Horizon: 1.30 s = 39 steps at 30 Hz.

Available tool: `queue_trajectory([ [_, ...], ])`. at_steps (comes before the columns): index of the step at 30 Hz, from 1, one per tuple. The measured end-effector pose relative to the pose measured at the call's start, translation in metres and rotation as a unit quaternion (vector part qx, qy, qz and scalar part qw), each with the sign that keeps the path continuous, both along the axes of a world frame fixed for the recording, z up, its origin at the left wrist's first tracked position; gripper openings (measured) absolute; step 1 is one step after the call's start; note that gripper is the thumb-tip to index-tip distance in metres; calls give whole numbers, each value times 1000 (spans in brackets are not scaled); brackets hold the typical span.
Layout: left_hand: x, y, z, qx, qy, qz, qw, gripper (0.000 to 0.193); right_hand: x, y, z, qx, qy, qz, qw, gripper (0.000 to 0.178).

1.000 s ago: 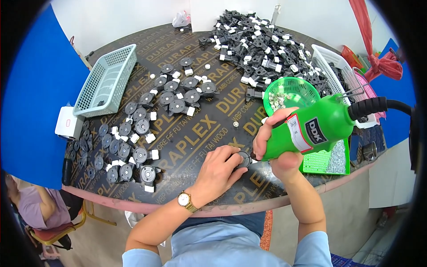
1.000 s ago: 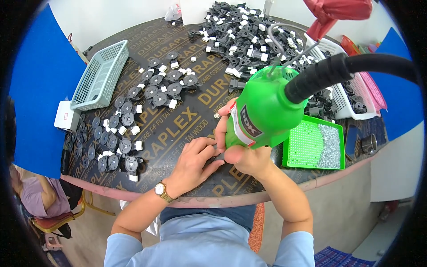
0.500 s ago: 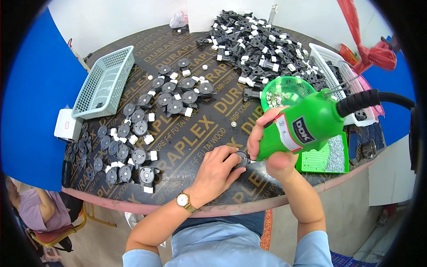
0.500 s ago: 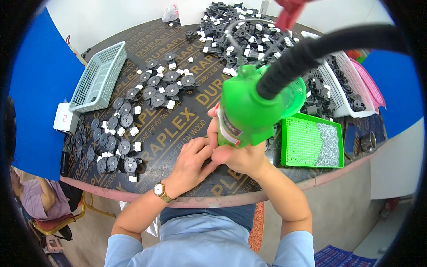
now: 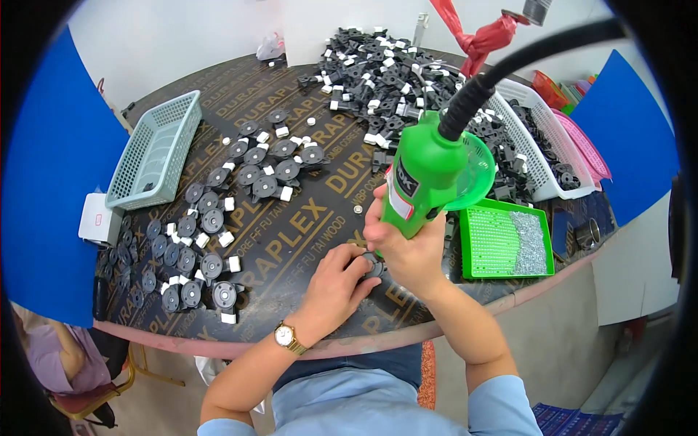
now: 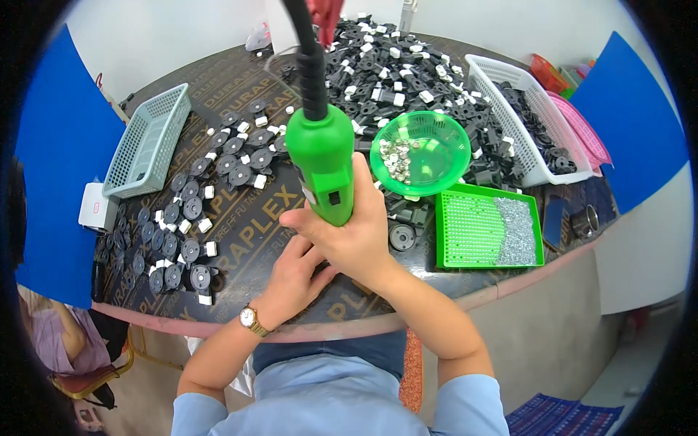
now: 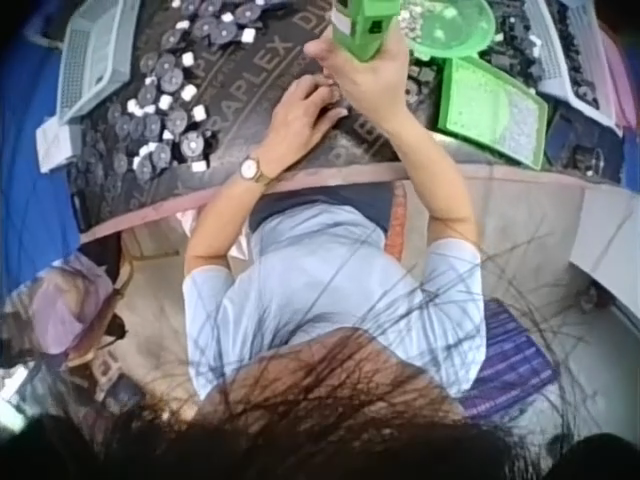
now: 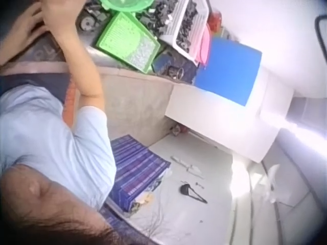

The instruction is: Fastening screws into small plastic components using an electric screwdriver at a factory workbench.

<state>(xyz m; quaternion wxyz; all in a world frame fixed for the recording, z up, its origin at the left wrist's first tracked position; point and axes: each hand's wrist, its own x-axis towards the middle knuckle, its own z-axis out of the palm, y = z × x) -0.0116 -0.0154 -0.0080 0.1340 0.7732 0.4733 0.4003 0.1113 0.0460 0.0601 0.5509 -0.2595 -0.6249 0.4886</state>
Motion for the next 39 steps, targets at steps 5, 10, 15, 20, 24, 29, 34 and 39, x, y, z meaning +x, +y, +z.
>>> queue_trajectory([
  [5, 6, -9, 3, -33, 57, 12, 998, 25, 16, 1, 10, 4, 96, -11, 995, 68],
  [10, -17, -46, 31, -158, 30, 38, 986, 30, 95, 16, 29, 90, 150, -80, 981, 65],
  [15, -93, -119, 51, -528, -109, -163, 826, 25, 152, 51, 20, 129, 130, -198, 963, 60],
  [20, -169, -206, -41, -593, -76, 194, 778, 26, 160, 75, 0, 136, 84, -228, 960, 54],
  [24, -210, -264, -160, -512, 65, 355, 779, 29, 165, 83, -10, 146, 46, -244, 958, 53],
  [29, -213, -295, -235, -377, 134, 404, 822, 41, 162, 83, -10, 145, 41, -240, 959, 55],
  [34, -197, -287, -234, -301, 185, 414, 839, 55, 156, 82, -12, 152, 6, -244, 958, 58],
  [39, -204, -269, -178, -348, 153, 258, 888, 43, 150, 81, -11, 160, 9, -226, 961, 59],
])
